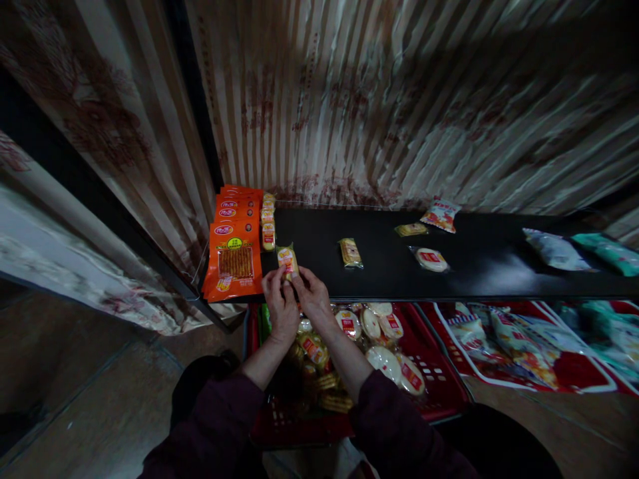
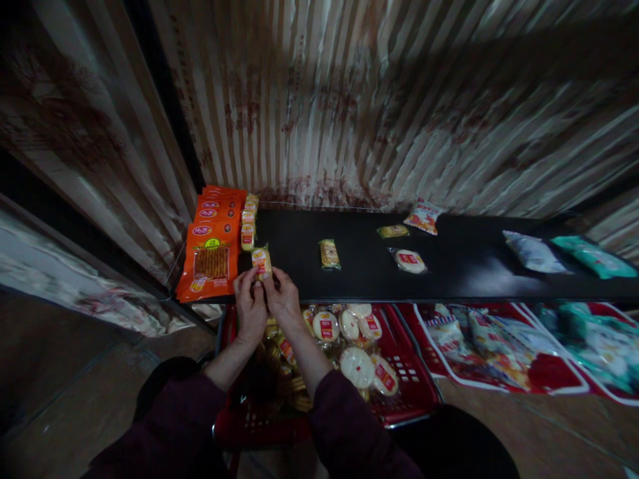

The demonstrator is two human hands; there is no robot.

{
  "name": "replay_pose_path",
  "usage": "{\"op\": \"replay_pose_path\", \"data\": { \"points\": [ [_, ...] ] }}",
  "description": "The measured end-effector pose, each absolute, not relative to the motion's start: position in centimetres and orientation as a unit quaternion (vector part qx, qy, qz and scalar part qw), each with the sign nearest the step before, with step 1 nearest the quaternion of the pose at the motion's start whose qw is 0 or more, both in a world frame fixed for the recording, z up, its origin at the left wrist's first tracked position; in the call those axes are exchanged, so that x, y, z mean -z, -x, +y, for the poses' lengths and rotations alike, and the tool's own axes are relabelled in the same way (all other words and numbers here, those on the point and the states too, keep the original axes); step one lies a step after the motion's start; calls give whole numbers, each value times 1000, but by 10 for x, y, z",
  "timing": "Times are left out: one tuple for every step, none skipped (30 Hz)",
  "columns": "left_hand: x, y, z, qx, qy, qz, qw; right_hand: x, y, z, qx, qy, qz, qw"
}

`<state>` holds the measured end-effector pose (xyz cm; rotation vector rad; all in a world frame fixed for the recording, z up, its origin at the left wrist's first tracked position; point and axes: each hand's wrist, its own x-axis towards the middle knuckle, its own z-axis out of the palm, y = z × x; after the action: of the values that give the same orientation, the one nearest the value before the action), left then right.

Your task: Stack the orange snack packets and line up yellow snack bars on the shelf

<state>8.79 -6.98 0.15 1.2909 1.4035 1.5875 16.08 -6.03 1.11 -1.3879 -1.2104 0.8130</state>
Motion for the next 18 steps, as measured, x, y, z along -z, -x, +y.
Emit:
{"op": "replay_pose_path", "data": {
  "points": [
    [-1,-88,-69,-605,-492,538,320,-9,-161,-59,-335,588,-510,531],
    [-1,-87,-68,-605,-493,540,315,-7,-161,-58,-328,594,-513,526],
    [-1,-87,-68,-607,-494,539,311,-5,-161,-56,-322,599,-516,521],
    [0,-87,-67,-609,-496,537,307,-3,-162,-55,-316,604,-519,516],
    [0,-87,-66,-611,-499,533,305,-1,-162,-54,-312,606,-520,515],
    [0,-86,-66,-613,-502,530,303,1,-162,-52,-309,607,-520,515],
    [1,-86,-65,-614,-505,527,300,2,-162,-51,-308,607,-521,516],
    [1,-85,-64,-614,-509,526,297,3,-161,-49,-307,606,-522,517],
    [1,-84,-63,-613,-513,525,292,3,-161,-48,-305,604,-522,518],
    [1,-83,-62,-613,-518,525,285,3,-160,-47,-305,602,-523,520],
    [1,-82,-61,-613,-522,524,278,2,-159,-45,-306,599,-524,522],
    [1,-81,-60,-613,-527,524,270,0,-157,-44,-307,596,-525,525],
    [1,-80,-59,-614,-530,523,263,-1,-156,-43,-306,593,-526,527],
    [1,-79,-58,-615,-533,522,257,-3,-155,-41,-305,592,-527,528],
    [1,-78,-58,-615,-536,520,252,-5,-154,-40,-303,591,-529,528],
    [1,-77,-58,-614,-541,519,248,-6,-153,-39,-300,591,-532,527],
    [1,-77,-58,-610,-548,517,244,-7,-152,-38,-298,592,-534,525],
    [1,-76,-58,-605,-557,517,240,-7,-152,-36,-295,593,-537,523]
  ]
}}
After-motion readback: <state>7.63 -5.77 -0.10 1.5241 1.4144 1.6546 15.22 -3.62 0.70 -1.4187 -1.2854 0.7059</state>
